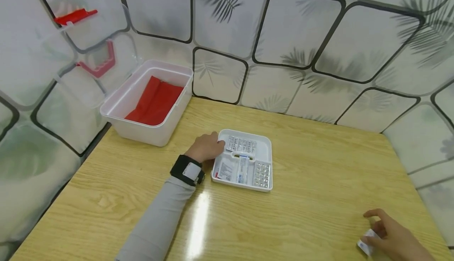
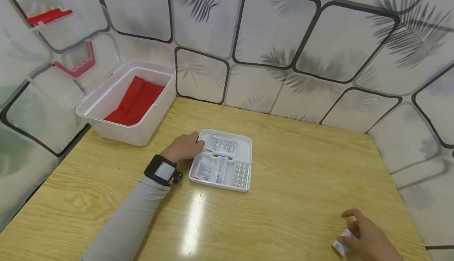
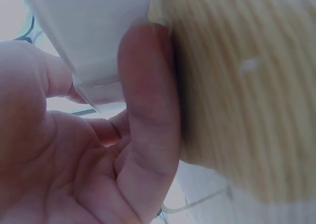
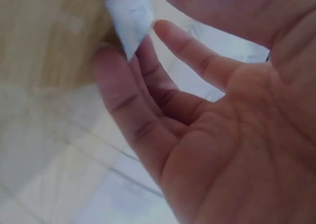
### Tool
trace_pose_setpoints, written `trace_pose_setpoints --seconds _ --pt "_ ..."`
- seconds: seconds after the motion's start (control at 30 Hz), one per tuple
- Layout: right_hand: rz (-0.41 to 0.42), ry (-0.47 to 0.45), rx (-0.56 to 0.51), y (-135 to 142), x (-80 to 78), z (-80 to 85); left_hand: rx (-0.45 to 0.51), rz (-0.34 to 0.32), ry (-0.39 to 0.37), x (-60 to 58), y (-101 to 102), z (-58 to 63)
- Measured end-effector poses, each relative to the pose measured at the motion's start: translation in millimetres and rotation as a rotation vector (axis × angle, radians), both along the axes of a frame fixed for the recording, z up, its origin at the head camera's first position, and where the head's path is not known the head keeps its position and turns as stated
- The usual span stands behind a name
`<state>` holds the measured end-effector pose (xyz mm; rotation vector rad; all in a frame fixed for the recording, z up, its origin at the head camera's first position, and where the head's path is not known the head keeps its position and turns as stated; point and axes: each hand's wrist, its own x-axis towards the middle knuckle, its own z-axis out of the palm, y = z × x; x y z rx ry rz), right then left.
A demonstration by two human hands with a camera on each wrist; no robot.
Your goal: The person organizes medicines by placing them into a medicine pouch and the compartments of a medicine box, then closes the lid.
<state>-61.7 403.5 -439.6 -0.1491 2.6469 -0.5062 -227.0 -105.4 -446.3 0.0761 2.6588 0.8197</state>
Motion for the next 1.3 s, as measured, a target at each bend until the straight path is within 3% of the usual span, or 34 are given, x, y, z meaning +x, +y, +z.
trace_pose_setpoints --seconds 0.2,0.3,0.63,0.8,1.0,1.3 --pt "-0.102 -0.038 0.057 -10.4 -1.1 -1.0 -0.005 0.002 -0.006 -0.8 -0.5 -0.9" --pt "-0.115 -0.025 0.071 -21.2 -3.1 -1.5 -0.014 0.005 -0.012 -0.5 -0.4 -1.3" --pt "0.018 0.120 0.045 -68.3 -23.0 13.7 -0.003 -0.008 -0.012 0.9 4.3 3.2" --pt "0.157 0.260 -0.078 -103.9 -38.1 34.9 -0.004 -0.010 -0.018 0.9 5.2 2.7" --pt "0.276 0.342 -0.177 -157.8 -60.3 54.7 -0.008 -0.018 -0.023 0.0 4.0 1.5" --pt "0.309 0.432 -0.234 -230.4 -96.8 65.6 -0.015 -0.023 -0.024 -1.8 0.3 0.2"
